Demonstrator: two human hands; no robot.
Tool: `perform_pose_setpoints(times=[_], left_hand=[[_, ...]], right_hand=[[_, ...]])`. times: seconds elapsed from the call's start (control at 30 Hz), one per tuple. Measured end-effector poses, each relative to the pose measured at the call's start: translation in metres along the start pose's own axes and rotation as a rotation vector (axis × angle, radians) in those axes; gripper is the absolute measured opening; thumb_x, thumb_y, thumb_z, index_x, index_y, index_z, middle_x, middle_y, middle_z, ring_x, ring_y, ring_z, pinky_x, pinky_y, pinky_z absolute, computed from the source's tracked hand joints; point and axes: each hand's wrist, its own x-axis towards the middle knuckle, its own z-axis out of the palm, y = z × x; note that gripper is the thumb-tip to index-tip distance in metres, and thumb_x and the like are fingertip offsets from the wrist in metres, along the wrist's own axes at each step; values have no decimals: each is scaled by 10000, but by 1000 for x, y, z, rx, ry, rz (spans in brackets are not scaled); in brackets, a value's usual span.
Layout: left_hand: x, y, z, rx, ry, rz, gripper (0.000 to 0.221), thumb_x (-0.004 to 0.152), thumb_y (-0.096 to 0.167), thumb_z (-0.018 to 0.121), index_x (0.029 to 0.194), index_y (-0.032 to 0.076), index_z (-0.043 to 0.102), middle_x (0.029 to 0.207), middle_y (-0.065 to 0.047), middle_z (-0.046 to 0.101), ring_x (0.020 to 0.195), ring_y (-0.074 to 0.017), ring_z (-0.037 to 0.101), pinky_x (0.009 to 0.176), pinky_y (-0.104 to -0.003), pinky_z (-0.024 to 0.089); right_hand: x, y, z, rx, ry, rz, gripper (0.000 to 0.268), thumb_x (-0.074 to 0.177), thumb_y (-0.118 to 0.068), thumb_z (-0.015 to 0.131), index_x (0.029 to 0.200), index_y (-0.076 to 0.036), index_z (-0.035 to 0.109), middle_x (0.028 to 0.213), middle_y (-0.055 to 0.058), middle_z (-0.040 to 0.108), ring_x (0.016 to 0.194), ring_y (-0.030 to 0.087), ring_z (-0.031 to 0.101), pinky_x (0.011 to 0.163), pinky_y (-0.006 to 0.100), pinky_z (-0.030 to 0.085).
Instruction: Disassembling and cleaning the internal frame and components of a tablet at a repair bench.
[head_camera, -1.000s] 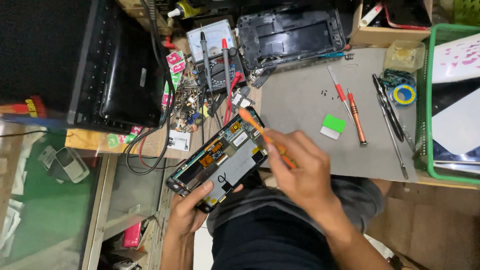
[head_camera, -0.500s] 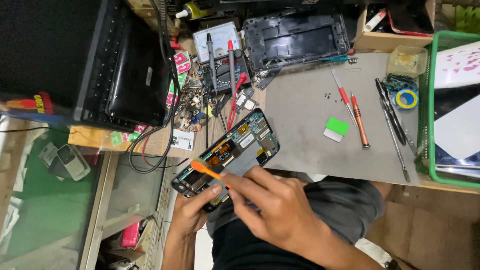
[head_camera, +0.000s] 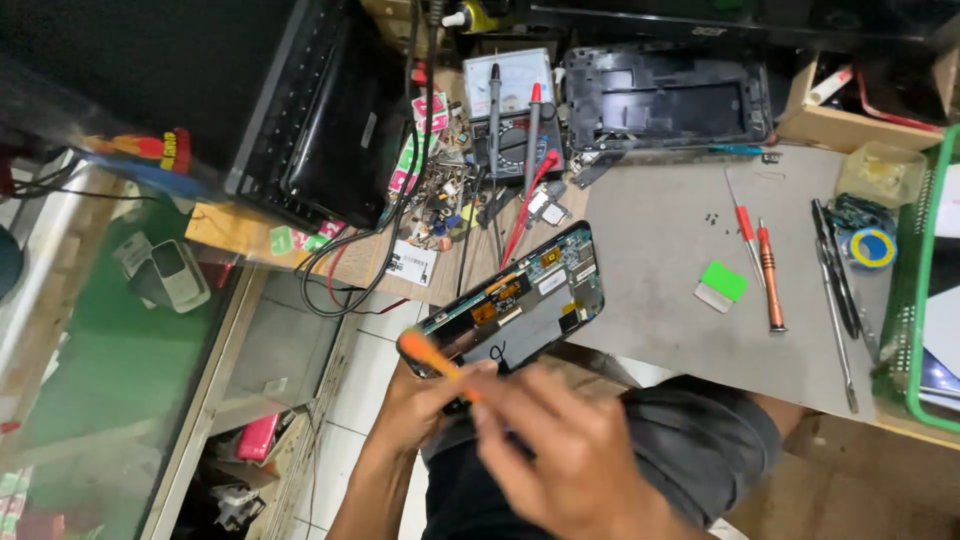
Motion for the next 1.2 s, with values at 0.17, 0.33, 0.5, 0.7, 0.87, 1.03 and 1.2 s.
perform_pose_setpoints(times=[0.17, 0.33, 0.5, 0.7, 0.87, 1.03, 1.2], left_hand=[[0, -3, 7, -103, -208, 258, 194, 784, 50, 827, 937, -52, 768, 883, -123, 751, 805, -201, 705, 745, -333, 599], [-9, 29, 22, -149, -213, 314, 404, 754, 42, 837, 1139, -24, 732, 1058, -165, 795, 1039, -300, 768, 991, -440, 625], [-11, 32, 24, -162, -360, 426, 247, 811, 28, 770, 1042, -45, 723, 1097, -225, 779, 1050, -368, 763, 1033, -481, 596], [0, 6, 8, -172, -317, 387, 228, 786, -33, 727, 934, 59, 580, 802, -73, 616, 740, -179, 606, 670, -327, 486], [-25, 51, 11, -400, -758, 343, 1124, 831, -61, 696, 1702, 186, 29, 1569, -218, 432, 1295, -282, 547, 1077, -405, 476], [-25, 56, 10, -665, -921, 217, 1257, 784, 658, 733, 1693, 162, 20, 1707, -231, 175, 1547, -380, 260, 1237, -545, 293], [-23, 59, 10, -824, -889, 109, 1281, 678, 971, 269, 1686, 204, 83, 1708, -198, 158, 1564, -384, 199, 1272, -608, 149]], right_hand=[[-3, 4, -8, -22, -48, 43, 210, 943, -159, 681, 1138, -112, 743, 909, -9, 695, 655, 142, 692, 556, 289, 551], [-2, 21, -34, 57, 38, 349, 238, 893, -125, 725, 1109, -46, 783, 766, 39, 684, 569, 113, 533, 533, 254, 401], [-9, 24, 3, -84, 33, 136, 293, 913, -131, 751, 1200, -72, 745, 848, 37, 664, 593, 139, 605, 557, 303, 526], [-2, 16, 8, -99, -25, 80, 259, 934, -192, 737, 1191, -159, 759, 810, -3, 610, 562, 160, 573, 526, 346, 472], [-2, 34, -9, 32, -204, 80, 260, 922, -211, 730, 1170, -136, 759, 751, 17, 620, 521, 154, 535, 459, 330, 421], [9, 32, -17, 43, -189, 47, 216, 896, -229, 750, 1090, -141, 780, 687, 14, 607, 471, 127, 445, 419, 304, 346], [-5, 38, -26, 44, -460, 57, 281, 909, -259, 718, 1184, -218, 758, 881, -16, 690, 539, 197, 620, 463, 351, 480]])
